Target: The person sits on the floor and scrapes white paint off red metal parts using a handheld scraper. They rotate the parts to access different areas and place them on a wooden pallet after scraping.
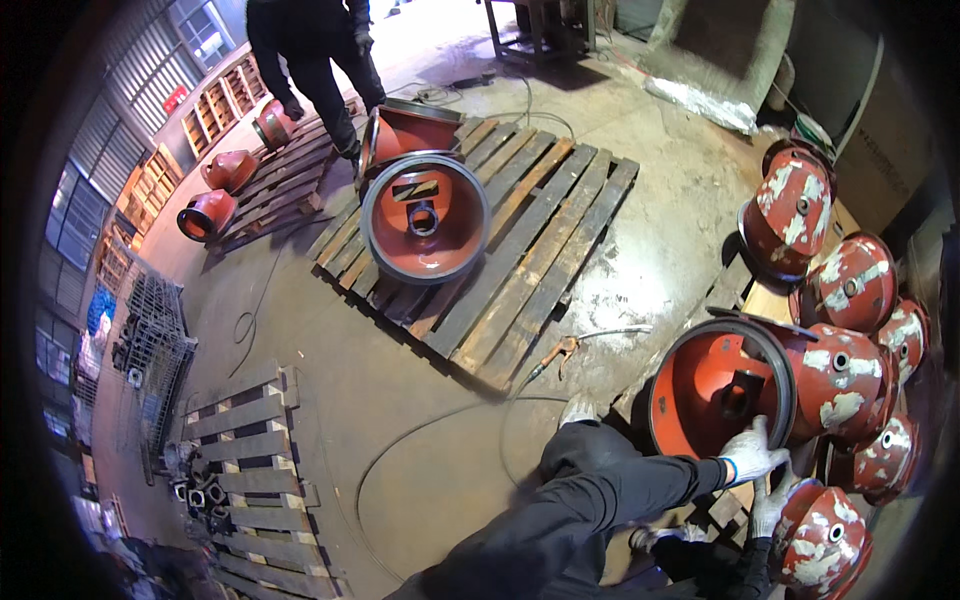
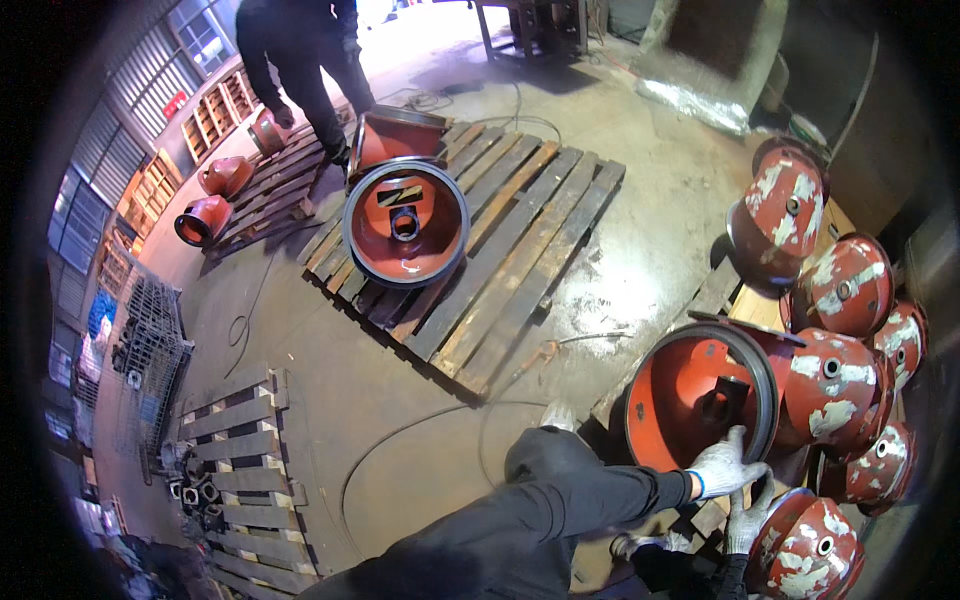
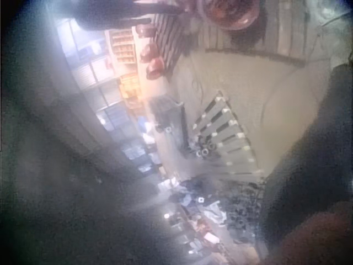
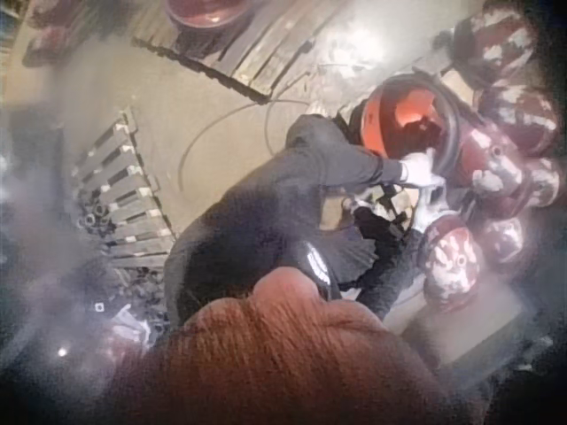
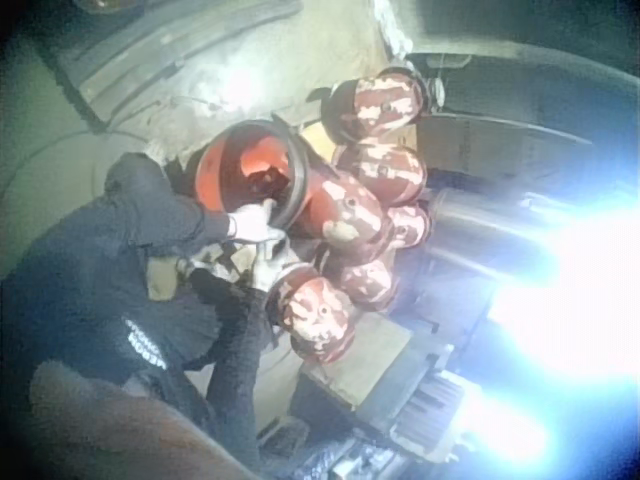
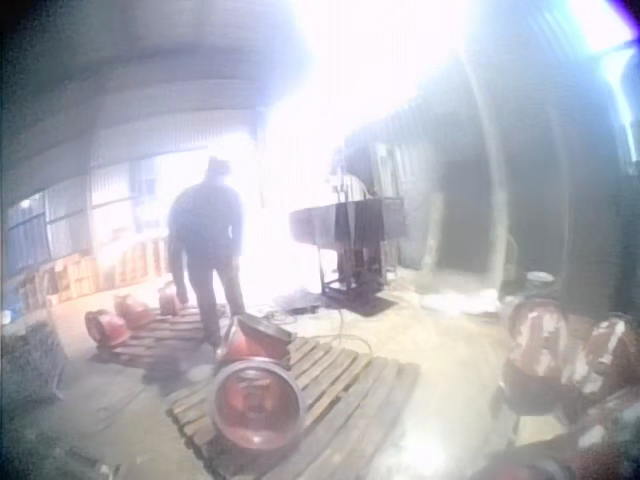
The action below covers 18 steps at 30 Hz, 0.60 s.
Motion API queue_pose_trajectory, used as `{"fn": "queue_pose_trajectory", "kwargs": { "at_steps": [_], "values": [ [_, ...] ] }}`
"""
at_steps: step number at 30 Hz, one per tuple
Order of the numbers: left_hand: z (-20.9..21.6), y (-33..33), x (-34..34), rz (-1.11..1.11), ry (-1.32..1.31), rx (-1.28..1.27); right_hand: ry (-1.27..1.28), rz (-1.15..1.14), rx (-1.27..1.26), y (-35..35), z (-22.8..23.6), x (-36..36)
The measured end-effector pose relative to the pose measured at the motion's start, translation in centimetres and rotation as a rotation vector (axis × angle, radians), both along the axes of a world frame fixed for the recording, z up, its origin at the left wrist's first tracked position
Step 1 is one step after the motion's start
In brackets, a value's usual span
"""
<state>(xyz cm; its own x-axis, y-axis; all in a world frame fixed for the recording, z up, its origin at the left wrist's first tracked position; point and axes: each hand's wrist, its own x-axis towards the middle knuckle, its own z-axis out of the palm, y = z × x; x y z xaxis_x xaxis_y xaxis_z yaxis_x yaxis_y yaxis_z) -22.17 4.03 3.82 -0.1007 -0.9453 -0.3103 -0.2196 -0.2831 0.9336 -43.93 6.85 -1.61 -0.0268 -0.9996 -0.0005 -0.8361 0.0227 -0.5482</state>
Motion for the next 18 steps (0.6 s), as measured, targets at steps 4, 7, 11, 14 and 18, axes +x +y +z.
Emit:
{"fn": "queue_pose_trajectory", "kwargs": {
  "at_steps": [4, 7, 11, 14, 18],
  "values": [
    [-0.4, -0.3, -1.9, 0.001, 0.094, -0.042, 0.045, -0.127, 0.005, 2.5, -2.2, 0.1],
    [-0.2, -0.7, -1.4, -0.012, 0.173, 0.080, 0.044, -0.153, -0.032, 3.1, -3.2, 0.4],
    [1.7, -1.5, 0.6, 0.142, 0.102, -0.018, 0.062, -0.132, -0.153, 1.1, -2.7, 2.1],
    [4.6, -2.3, 4.6, 0.251, 0.230, -0.140, 0.083, -0.084, -0.253, -1.8, -2.1, 4.3],
    [8.2, -1.7, 14.3, 0.334, 0.286, -0.333, 0.125, -0.072, -0.351, -4.5, -2.5, 6.5]
  ]
}}
